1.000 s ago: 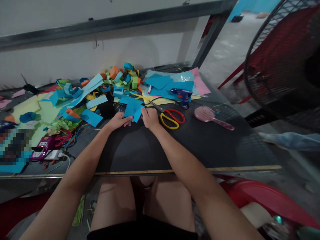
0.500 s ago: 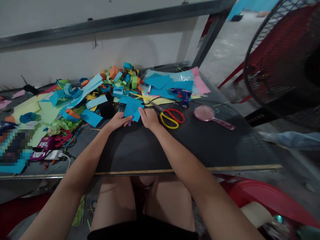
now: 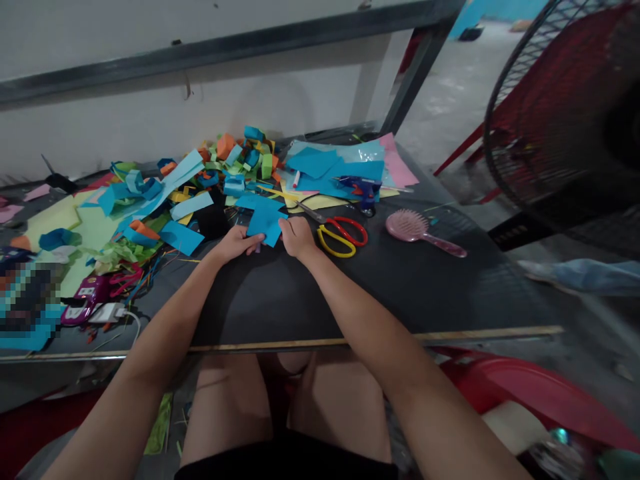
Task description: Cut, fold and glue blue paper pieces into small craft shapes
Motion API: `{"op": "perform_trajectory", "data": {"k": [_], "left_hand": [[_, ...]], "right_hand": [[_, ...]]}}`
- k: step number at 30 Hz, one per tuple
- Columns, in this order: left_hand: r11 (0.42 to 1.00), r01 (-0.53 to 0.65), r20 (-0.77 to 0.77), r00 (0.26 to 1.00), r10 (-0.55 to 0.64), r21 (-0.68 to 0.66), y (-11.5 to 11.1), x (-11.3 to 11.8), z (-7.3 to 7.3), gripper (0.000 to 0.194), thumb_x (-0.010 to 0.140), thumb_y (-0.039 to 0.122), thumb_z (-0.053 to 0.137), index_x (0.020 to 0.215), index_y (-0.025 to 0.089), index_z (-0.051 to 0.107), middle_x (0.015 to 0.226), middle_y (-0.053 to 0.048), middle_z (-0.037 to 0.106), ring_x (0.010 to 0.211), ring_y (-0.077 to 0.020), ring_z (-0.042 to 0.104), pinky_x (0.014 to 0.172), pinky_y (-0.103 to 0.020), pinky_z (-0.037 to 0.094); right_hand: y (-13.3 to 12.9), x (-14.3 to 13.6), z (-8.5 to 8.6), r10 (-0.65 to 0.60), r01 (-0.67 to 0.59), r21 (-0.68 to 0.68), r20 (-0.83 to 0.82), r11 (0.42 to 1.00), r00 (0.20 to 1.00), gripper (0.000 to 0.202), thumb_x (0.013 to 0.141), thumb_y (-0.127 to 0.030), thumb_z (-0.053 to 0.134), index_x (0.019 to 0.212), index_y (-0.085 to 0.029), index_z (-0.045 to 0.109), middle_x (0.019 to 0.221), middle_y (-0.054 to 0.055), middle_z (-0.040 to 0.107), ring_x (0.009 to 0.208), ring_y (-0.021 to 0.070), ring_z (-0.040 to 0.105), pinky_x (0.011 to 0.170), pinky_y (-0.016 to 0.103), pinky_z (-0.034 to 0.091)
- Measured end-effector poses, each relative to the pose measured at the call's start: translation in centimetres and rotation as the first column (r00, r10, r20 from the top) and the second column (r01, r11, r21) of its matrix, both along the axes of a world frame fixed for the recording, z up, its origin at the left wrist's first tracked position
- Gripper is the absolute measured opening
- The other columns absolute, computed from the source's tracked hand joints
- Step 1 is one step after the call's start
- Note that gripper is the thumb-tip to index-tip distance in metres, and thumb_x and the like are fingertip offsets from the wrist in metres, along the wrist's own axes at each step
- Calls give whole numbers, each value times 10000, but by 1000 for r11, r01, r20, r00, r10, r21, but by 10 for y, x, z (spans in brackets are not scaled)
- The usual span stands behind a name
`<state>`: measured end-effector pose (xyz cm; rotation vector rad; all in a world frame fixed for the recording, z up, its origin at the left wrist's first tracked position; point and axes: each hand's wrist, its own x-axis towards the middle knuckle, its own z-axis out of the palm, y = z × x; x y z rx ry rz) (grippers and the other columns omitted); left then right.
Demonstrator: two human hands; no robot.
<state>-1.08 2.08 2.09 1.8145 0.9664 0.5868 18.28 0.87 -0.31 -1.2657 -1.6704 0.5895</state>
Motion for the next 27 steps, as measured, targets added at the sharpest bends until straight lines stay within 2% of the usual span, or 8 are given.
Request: {"op": "perform_trajectory", "data": {"k": [4,9,12,19,24,27], "left_hand": [[1000,8,9,1000,-8,11,0,0,0,501,838,507,599,488,155,533,475,-12,585,538,-91,572,620,-194,461],[1000,16,18,1000,-16,3,2,-1,-2,490,835,488,614,486,155,531,460,-2,566,530,-86,568,609,-187,453],[1000,18,25,1000,-18,-5,2,0,-2,458,841,472,614,519,152,554,462,2,567,528,-86,563,601,-186,449],[1000,14,8,1000,-14,-2,1,0,-1,455,847,460,615,519,149,558,459,6,561,537,-87,569,597,-180,447],[1000,22,17,1000,-23,22,-1,1,0,511,835,513,611,478,153,544,464,-10,578,554,-98,590,634,-198,471],[995,-70,8,998,70,69,-4,2,-1,517,825,570,585,524,150,607,441,-5,555,511,-103,568,603,-212,461]], "right_hand": [[3,1,-4,16,-16,6,-40,1000,999,508,915,-381,347,434,-233,413,423,16,439,468,154,445,563,329,334],[6,3,-7,3,-3,9,-25,1000,1000,506,896,-390,381,417,-243,304,410,2,339,457,138,337,521,322,271],[3,2,-5,23,-23,0,-82,1000,996,509,915,-374,352,426,-238,326,415,1,352,450,131,353,532,321,289],[1,1,-1,-1,-2,-33,-99,999,995,489,898,-318,389,422,-232,314,423,0,328,470,132,356,551,320,311],[-1,-1,-3,39,-43,-27,-160,999,986,503,916,-361,380,431,-238,329,406,-4,356,441,129,367,520,318,305],[0,-1,-3,-11,6,-25,-204,1000,979,533,922,-422,386,422,-242,341,394,-13,346,437,130,376,514,310,327]]}}
